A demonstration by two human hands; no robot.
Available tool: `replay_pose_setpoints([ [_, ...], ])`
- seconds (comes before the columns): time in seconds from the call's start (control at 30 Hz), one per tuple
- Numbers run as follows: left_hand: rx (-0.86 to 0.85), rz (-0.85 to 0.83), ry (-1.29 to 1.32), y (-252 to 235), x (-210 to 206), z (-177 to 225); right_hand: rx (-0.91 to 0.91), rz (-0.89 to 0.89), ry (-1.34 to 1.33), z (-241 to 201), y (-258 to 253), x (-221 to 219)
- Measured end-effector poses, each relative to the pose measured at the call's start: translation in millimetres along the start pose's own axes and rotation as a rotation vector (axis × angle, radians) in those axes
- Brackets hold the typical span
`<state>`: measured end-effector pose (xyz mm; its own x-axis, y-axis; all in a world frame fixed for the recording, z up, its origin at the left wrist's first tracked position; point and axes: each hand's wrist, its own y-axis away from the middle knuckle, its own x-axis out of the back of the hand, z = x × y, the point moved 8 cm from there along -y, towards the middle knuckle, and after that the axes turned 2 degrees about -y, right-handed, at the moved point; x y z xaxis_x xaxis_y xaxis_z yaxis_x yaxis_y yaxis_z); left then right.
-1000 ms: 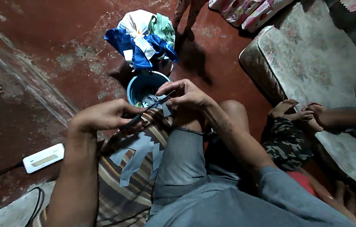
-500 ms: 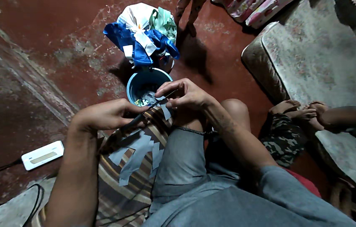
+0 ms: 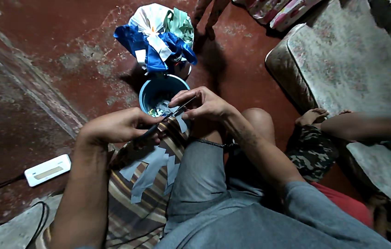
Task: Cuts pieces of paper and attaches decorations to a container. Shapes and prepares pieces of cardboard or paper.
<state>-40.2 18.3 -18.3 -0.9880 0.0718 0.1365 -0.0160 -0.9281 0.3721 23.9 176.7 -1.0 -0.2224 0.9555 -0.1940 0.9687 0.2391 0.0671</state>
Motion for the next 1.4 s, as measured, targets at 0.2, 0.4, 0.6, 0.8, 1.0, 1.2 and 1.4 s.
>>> replay_pose_setpoints([
  [0.2,-0.173,0.016,0.021,13,15,2,0.024,-0.028,0.096,0,-14,35],
  [0.4,-0.13,0.367,0.1,28,50,0,-0.305,0.017,0.351,75,-65,112],
  [0.6,0.004,0.398,0.039,21,51,-13,-0.624,0.051,0.552,186,-66,153],
  [0.8,-0.018,0.557,0.11,14,55,-10,-0.231,0.059,0.455,66,-75,106],
  [1.0,-0.202,0.701,0.136,-6,42,10,0.108,-0.031,0.271,-21,-41,1],
  [1.2,-0.268,0.675,0.095,-11,34,16,0.248,0.124,0.181,-6,-24,-1],
  [1.4,-0.262,0.819,0.163,-9,40,15,0.179,0.169,0.162,4,-18,-4],
])
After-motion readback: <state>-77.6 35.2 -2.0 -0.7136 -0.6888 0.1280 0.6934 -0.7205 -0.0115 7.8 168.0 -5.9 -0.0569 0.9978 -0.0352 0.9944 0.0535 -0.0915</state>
